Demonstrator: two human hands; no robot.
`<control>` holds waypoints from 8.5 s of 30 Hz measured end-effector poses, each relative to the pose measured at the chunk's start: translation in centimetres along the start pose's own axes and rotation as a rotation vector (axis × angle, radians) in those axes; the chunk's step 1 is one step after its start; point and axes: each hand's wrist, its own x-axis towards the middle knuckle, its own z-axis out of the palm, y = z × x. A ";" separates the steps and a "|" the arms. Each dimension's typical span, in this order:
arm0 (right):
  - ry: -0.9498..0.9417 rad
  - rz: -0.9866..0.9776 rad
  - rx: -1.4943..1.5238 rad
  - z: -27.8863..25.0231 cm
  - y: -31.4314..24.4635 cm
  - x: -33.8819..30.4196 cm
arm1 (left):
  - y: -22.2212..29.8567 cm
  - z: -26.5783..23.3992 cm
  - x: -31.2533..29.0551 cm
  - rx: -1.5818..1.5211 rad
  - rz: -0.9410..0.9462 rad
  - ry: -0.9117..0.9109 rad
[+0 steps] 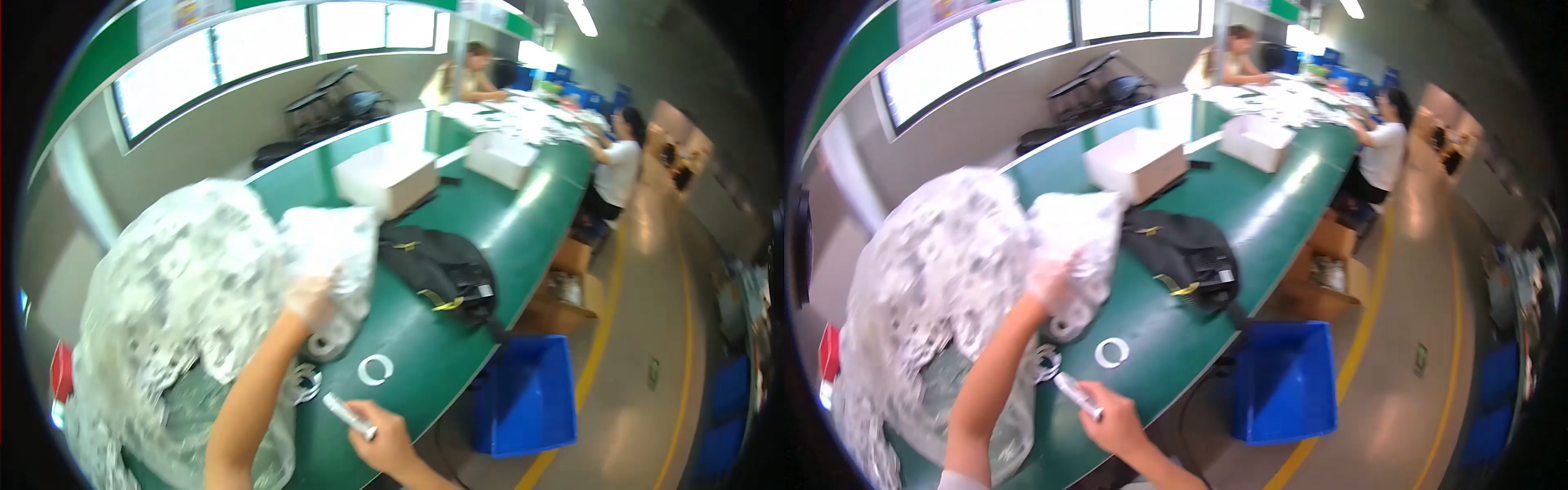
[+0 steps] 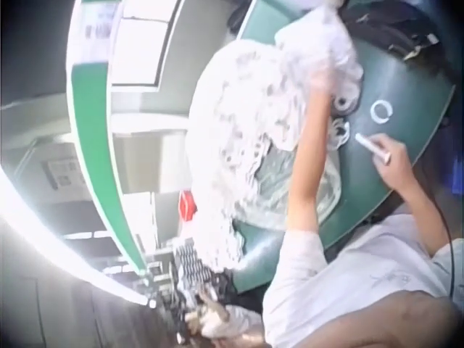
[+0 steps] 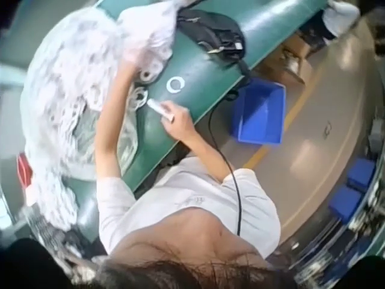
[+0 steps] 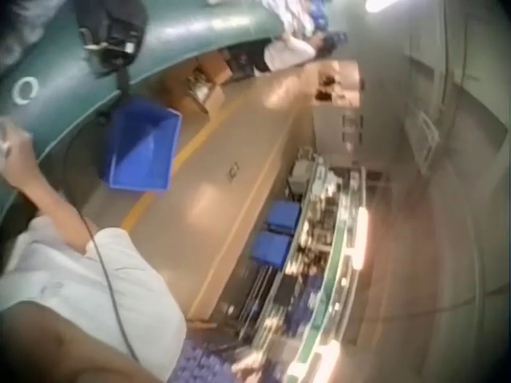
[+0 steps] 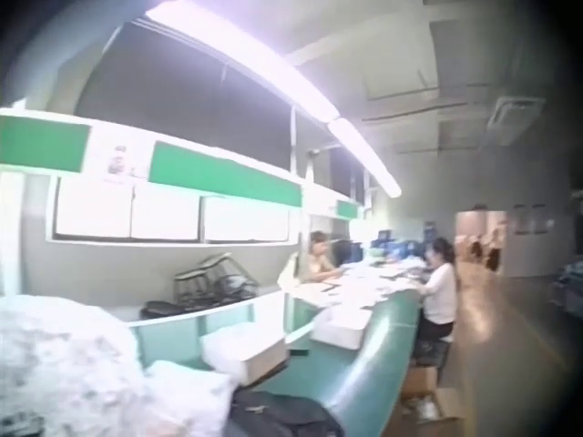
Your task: The recorder is assembling small white plastic circular components by fitting multiple parts together at a green factory workbench.
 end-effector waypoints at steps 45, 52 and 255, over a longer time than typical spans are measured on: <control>-0.582 0.384 0.936 15.2 -5.8 -0.1 | -4.3 -24.4 -32.3 -0.267 -0.164 0.314; -0.495 0.298 0.822 14.0 -5.9 -0.3 | -4.5 -23.7 -31.7 -0.855 -0.230 0.468; -1.128 0.315 0.501 18.6 -4.8 0.5 | -8.7 -21.7 -36.0 -1.252 -0.599 0.192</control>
